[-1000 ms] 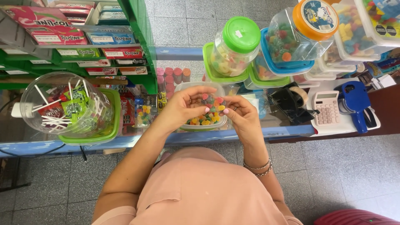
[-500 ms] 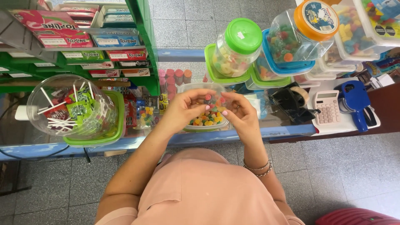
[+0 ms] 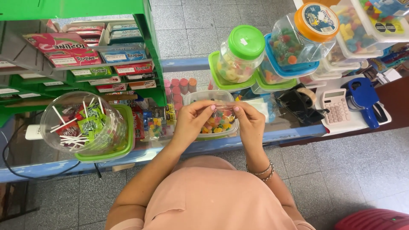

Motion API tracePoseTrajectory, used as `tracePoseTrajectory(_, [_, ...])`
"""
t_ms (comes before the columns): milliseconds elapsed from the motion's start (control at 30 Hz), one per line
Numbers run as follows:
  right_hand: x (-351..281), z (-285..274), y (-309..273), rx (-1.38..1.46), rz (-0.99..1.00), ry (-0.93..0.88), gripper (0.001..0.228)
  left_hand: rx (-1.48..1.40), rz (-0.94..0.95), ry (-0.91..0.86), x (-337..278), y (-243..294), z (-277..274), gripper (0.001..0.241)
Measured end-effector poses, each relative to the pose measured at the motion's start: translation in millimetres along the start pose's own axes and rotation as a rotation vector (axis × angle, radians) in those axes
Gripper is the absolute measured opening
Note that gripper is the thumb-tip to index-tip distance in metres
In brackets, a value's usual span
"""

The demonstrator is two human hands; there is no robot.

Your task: Picking up small colorful candies from a plastic container and placing them into a small clear plastic bag at a retail counter.

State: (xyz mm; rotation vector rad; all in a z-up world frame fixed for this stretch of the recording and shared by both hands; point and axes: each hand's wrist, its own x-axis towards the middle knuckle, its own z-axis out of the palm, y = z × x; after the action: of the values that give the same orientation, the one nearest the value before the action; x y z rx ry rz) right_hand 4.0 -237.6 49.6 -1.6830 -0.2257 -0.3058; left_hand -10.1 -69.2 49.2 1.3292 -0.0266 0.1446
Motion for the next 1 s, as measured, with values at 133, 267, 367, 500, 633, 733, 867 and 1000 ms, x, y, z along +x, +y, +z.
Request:
tracePoseTrajectory(133, [0.3, -0.8, 3.1, 0.048, 0.049, -0.03, 0.015, -0.008, -0.032, 0.025, 1.8, -0.7, -2.9, 0.017])
tracePoseTrajectory(267, [-0.7, -1.3, 6.7, 0.163, 0.075, -0.084, 0.017, -0.075, -0.102, 0.04, 0.9, 6.8, -3.3, 0.018])
tracePoseTrajectory(367, [-1.7, -2.0, 13.5, 0.149, 0.076, -0.028, 0.011, -0.017, -0.076, 0.033, 3.1, -14.0, -11.4, 0.016])
tracePoseTrajectory(500, [-3.9, 0.0, 15.9, 0.087, 0.058, 0.021, 0.009, 0.135, 0.103, 0.023, 3.6, -12.3, -15.7, 0.016])
tracePoseTrajectory(633, [-5.6, 2.9, 14.6, 0.075, 0.026, 0.04, 0.013, 0.095, 0.117, -0.007, 3.5, -14.8, -15.7, 0.017])
tracePoseTrajectory(733, [-7.8, 1.3, 17.5, 0.1, 0.034, 0.03, 0.015, 0.01, 0.105, -0.05, 2.1, -5.8, -17.4, 0.022])
tracePoseTrajectory(867, [-12.8, 2.3, 14.9, 0.11, 0.016, 0.051, 0.014, -0.073, 0.091, -0.093, 2.9, -5.5, -20.0, 0.019])
tracePoseTrajectory(1000, [-16.8, -1.7, 7.3, 0.109, 0.004, 0.015, 0.016, -0.164, 0.024, -0.155, 4.6, -11.4, -20.4, 0.017])
